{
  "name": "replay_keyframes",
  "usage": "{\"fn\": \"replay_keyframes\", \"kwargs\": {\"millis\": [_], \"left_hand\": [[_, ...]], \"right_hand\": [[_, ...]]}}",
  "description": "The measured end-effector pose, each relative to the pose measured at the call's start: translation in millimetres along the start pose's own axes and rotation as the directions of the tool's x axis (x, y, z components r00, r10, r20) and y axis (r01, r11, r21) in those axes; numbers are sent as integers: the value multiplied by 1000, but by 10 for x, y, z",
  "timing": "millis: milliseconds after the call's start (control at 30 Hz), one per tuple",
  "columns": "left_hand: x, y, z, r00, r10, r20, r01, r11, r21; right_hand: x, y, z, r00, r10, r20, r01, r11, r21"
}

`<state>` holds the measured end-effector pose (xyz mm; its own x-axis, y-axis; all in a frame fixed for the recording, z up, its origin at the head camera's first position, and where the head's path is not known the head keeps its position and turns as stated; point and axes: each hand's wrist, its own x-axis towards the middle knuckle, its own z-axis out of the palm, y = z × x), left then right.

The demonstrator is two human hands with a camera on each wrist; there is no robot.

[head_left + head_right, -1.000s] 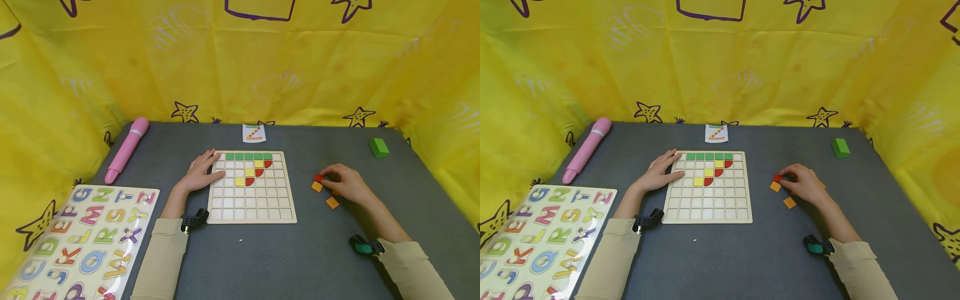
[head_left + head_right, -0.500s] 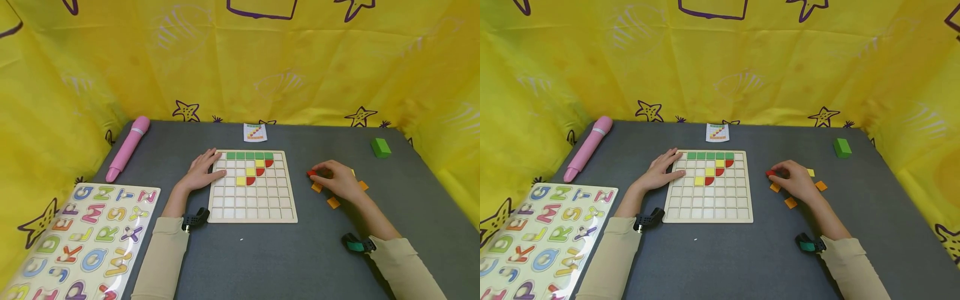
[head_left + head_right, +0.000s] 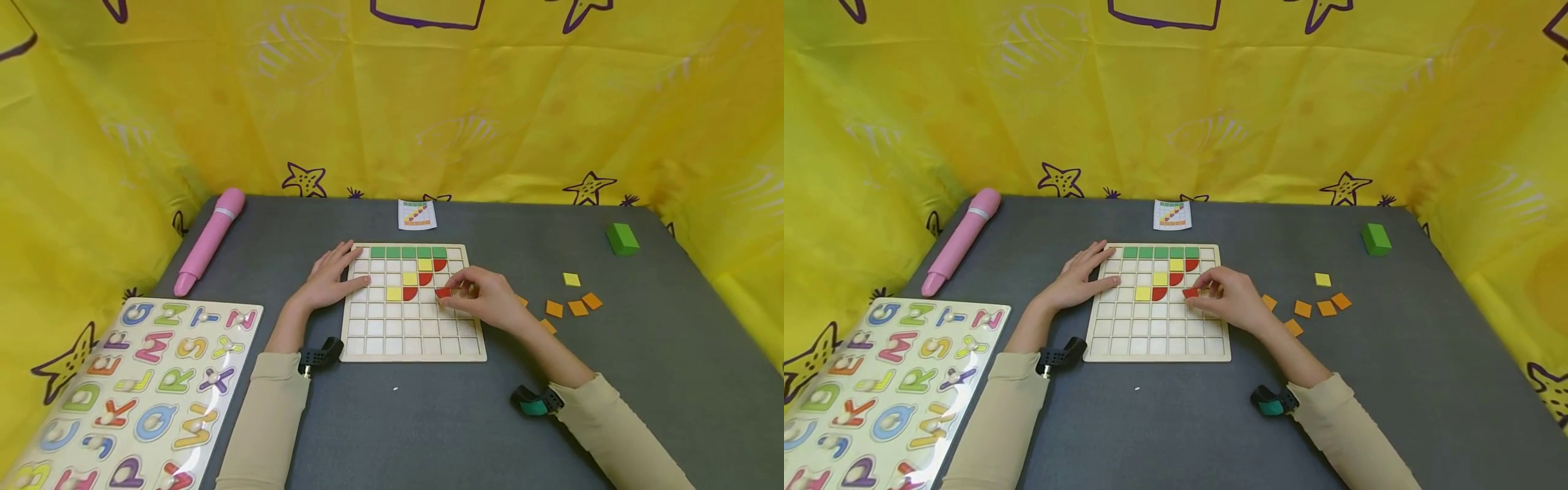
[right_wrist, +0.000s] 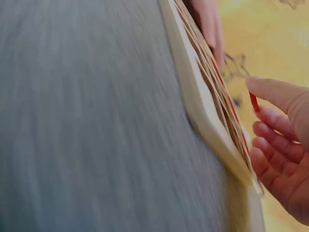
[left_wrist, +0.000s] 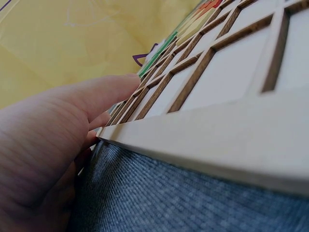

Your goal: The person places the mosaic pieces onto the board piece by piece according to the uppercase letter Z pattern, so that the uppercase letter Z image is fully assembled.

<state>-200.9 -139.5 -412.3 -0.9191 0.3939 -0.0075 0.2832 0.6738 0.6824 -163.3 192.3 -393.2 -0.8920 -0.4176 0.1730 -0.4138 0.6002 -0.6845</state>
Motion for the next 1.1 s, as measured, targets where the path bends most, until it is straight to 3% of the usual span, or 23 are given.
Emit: {"fn": "replay_keyframes", "kwargs": {"millis": [367, 600, 733, 933, 1100], "left_hand": [[6, -11, -3, 1000, 0, 1, 0, 1000, 15], [11, -24, 5, 1000, -9, 7, 9, 1000, 16], [14, -27, 7, 1000, -11, 9, 11, 1000, 20], [18, -22, 8, 1000, -12, 9, 12, 1000, 19], [16, -27, 9, 1000, 1, -3, -1, 1000, 6]], "right_hand": [[187, -289, 374, 985, -144, 95, 144, 989, 7], [267, -387, 488, 952, -260, 159, 269, 963, -37], [278, -414, 507, 939, -284, 193, 297, 954, -39], [288, -415, 531, 928, -332, 169, 340, 940, -17], [297, -417, 549, 931, -331, 153, 335, 942, 1]]}}
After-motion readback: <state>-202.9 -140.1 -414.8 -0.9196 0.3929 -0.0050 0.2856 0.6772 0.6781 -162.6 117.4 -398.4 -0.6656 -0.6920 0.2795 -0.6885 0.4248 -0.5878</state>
